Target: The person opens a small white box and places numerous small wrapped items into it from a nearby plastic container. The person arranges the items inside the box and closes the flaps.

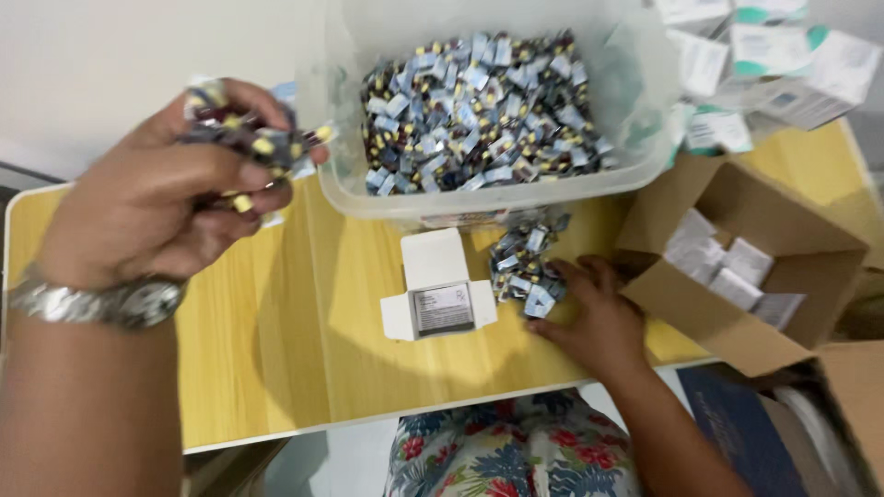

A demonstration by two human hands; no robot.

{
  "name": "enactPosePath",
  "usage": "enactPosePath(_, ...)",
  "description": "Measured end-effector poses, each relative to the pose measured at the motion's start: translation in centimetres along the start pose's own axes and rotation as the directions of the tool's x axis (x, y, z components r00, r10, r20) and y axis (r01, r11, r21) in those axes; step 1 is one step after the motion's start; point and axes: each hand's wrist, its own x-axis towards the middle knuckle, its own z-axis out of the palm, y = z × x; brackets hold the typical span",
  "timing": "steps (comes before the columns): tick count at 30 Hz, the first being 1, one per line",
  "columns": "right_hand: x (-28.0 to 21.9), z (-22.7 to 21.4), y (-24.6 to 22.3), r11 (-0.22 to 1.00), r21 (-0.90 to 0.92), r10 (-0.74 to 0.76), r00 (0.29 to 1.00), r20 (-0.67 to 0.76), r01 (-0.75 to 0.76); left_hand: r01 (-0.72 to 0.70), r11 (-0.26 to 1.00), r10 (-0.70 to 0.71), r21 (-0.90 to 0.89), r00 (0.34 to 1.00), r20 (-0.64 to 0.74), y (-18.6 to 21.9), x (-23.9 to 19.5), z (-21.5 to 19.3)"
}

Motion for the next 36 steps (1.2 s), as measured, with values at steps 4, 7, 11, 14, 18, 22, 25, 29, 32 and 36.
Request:
enactPosePath(4, -0.1, 1.0, 0.4, 0.991, -0.065, -0.124, 0.977, -0.173, 0.115, 0.003, 0.999, -0.003, 0.035, 1.0, 0.012, -4.0, -2.9, -2.8)
enactPosePath(7, -0.7, 1.6, 0.8, 0.987, -0.073, -0.16, 0.96, -0.23, 0.146, 0.055, 0.997, -0.051, 0.045, 0.995, -0.081, -9.2, -3.6, -4.3)
enactPosePath(11, -1.4, 2.5, 1.7, 0.964, -0.097, -0.267, 0.912, -0.312, 0.249, 0.063, 0.992, -0.035, 0.113, 0.971, -0.238, -17.0, -1.9, -4.9)
enactPosePath(14, -1.7, 2.8, 2.3, 0.955, -0.097, -0.297, 0.895, -0.334, 0.28, 0.003, 0.92, 0.142, 0.392, 0.929, -0.341, -22.1, -1.1, -5.0)
enactPosePath(18, -2.2, 2.4, 1.4, 0.956, -0.04, -0.283, 0.882, -0.377, 0.29, -0.03, 0.361, 0.653, 0.932, 0.722, -0.229, -25.4, -1.3, -3.0)
enactPosePath(22, -3.0, 2.5, 1.1, 0.929, -0.028, -0.336, 0.813, -0.476, 0.368, 0.096, 0.234, 0.713, 0.968, 0.66, -0.238, -26.4, -2.6, -0.8)
enactPosePath(25, -3.4, 2.8, 1.5, 0.912, -0.018, -0.369, 0.801, -0.471, 0.409, 0.066, 0.168, 0.761, 0.984, 0.626, -0.172, -26.4, -3.3, -0.2)
enactPosePath(29, -3.2, 3.2, 1.9, 0.898, 0.083, -0.342, 0.803, -0.488, 0.433, 0.018, 0.098, 0.739, 0.995, 0.669, -0.085, -26.4, -3.7, 0.1)
enactPosePath(32, -2.5, 3.3, 2.5, 0.867, 0.232, -0.295, 0.828, -0.476, 0.442, -0.023, 0.106, 0.717, 0.994, 0.695, -0.061, -26.6, -3.4, -0.2)
enactPosePath(36, -0.3, 2.6, 3.1, 0.888, 0.334, -0.194, 0.917, -0.35, 0.315, -0.085, 0.15, 0.706, 0.985, 0.707, -0.046, -27.1, -3.1, -0.8)
